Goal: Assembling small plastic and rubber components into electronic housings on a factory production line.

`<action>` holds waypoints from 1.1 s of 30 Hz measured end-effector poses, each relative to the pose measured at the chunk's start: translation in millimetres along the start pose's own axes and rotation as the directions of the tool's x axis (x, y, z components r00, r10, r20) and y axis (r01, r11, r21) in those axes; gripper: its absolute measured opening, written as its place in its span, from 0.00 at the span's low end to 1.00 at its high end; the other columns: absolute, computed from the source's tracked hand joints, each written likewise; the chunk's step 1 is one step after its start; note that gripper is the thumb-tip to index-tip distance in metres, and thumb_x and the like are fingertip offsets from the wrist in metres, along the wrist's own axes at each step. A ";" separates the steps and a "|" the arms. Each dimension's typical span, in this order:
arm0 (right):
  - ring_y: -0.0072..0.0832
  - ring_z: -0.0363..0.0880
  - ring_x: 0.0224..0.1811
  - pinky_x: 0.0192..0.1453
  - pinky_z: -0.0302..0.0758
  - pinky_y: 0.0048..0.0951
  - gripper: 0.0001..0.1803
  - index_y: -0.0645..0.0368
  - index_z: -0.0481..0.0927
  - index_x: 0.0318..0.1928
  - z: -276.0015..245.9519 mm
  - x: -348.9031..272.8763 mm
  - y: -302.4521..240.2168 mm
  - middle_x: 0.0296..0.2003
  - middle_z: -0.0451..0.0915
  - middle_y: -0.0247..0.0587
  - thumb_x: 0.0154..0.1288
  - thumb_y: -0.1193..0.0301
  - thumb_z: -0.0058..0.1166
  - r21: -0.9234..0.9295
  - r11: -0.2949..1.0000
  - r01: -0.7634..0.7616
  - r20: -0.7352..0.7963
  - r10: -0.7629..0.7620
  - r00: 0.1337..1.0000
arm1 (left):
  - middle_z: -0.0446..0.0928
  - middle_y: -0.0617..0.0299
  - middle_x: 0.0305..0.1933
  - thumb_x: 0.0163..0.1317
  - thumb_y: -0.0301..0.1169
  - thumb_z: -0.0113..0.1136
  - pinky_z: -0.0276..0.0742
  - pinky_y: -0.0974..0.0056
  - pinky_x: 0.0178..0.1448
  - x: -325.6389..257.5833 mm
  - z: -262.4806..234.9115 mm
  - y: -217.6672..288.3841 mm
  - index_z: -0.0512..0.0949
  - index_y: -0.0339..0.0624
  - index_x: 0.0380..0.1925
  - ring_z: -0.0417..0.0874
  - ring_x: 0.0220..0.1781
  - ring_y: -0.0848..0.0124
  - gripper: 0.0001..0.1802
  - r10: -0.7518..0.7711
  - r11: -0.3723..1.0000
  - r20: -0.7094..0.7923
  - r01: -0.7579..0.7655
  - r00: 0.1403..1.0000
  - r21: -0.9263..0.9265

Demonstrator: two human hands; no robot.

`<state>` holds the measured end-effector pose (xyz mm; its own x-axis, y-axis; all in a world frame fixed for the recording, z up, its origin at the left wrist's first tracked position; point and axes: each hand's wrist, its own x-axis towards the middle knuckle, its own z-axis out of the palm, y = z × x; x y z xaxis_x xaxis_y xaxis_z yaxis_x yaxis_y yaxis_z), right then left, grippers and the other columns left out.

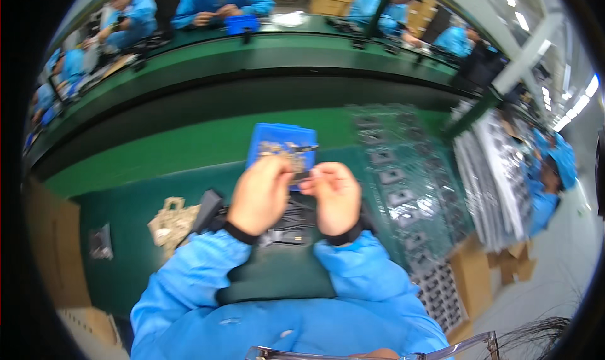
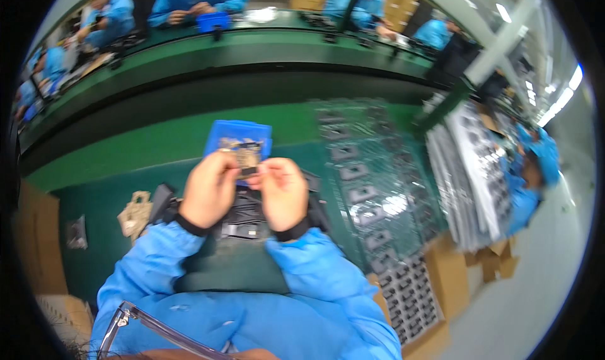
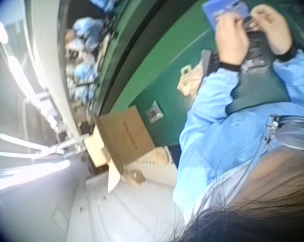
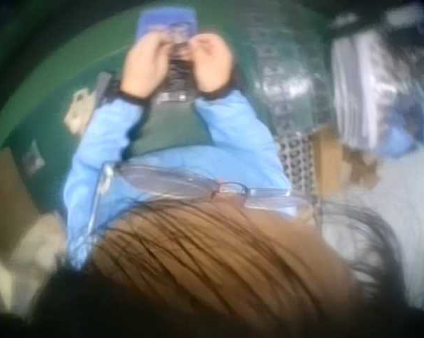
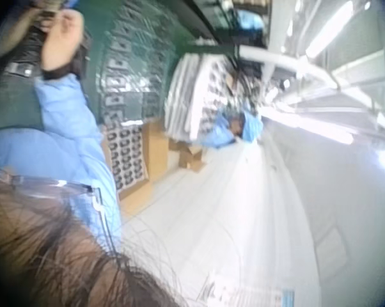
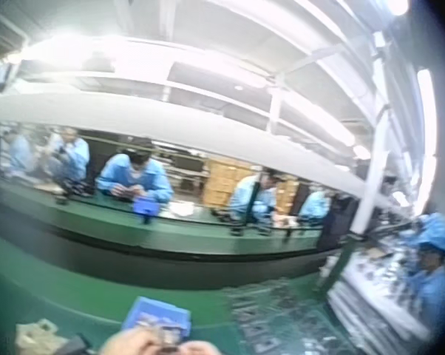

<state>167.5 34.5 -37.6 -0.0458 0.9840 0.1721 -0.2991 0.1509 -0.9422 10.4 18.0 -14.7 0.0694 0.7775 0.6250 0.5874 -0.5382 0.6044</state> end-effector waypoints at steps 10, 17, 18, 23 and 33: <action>0.27 0.83 0.45 0.51 0.82 0.25 0.23 0.71 0.73 0.56 7.9 3.6 -6.9 0.44 0.81 0.45 0.60 0.88 0.62 0.074 0.996 0.042 0.124 -0.051 0.991 | 0.77 0.53 0.33 0.59 0.22 0.61 0.77 0.57 0.38 -4.7 -2.8 -1.4 0.79 0.36 0.38 0.80 0.34 0.56 0.07 -0.051 0.997 0.049 0.054 0.997 -0.062; 0.28 0.83 0.46 0.53 0.83 0.26 0.22 0.71 0.74 0.55 3.9 4.7 -2.2 0.45 0.82 0.48 0.60 0.89 0.62 0.041 0.997 0.070 0.114 -0.074 0.991 | 0.78 0.53 0.34 0.59 0.23 0.62 0.78 0.58 0.38 -2.6 -6.8 -0.8 0.80 0.35 0.38 0.82 0.33 0.57 0.07 0.028 1.000 0.027 -0.028 0.999 -0.001; 0.28 0.83 0.46 0.53 0.83 0.26 0.22 0.71 0.74 0.55 3.3 4.6 -1.0 0.45 0.82 0.48 0.60 0.89 0.62 0.040 0.997 0.070 0.112 -0.074 0.991 | 0.78 0.53 0.34 0.59 0.23 0.62 0.78 0.58 0.38 -2.6 -6.5 -0.1 0.80 0.35 0.38 0.82 0.33 0.57 0.07 0.028 1.000 0.027 -0.028 0.999 -0.002; 0.25 0.84 0.41 0.48 0.81 0.24 0.12 0.68 0.83 0.46 -6.0 5.3 -0.8 0.40 0.85 0.43 0.62 0.87 0.62 -0.013 0.990 0.144 -0.097 -0.144 0.985 | 0.79 0.50 0.34 0.58 0.22 0.61 0.78 0.53 0.39 2.4 -3.9 2.4 0.79 0.36 0.36 0.82 0.37 0.50 0.06 0.040 0.997 0.014 -0.041 0.999 0.059; 0.20 0.80 0.41 0.44 0.77 0.19 0.12 0.65 0.80 0.51 -100.9 -52.9 -40.9 0.44 0.81 0.37 0.67 0.81 0.59 -0.012 0.989 0.149 -0.268 -0.147 0.952 | 0.81 0.49 0.56 0.53 0.23 0.61 0.76 0.53 0.64 18.0 8.1 -17.9 0.85 0.37 0.41 0.80 0.58 0.51 0.14 0.105 0.904 0.163 -0.162 0.981 0.396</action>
<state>278.3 -14.2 -37.2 0.2555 0.9401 0.2255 -0.2907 0.2972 -0.9095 7.7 44.3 -18.3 0.2607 0.7593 0.5962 0.8390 -0.4837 0.2491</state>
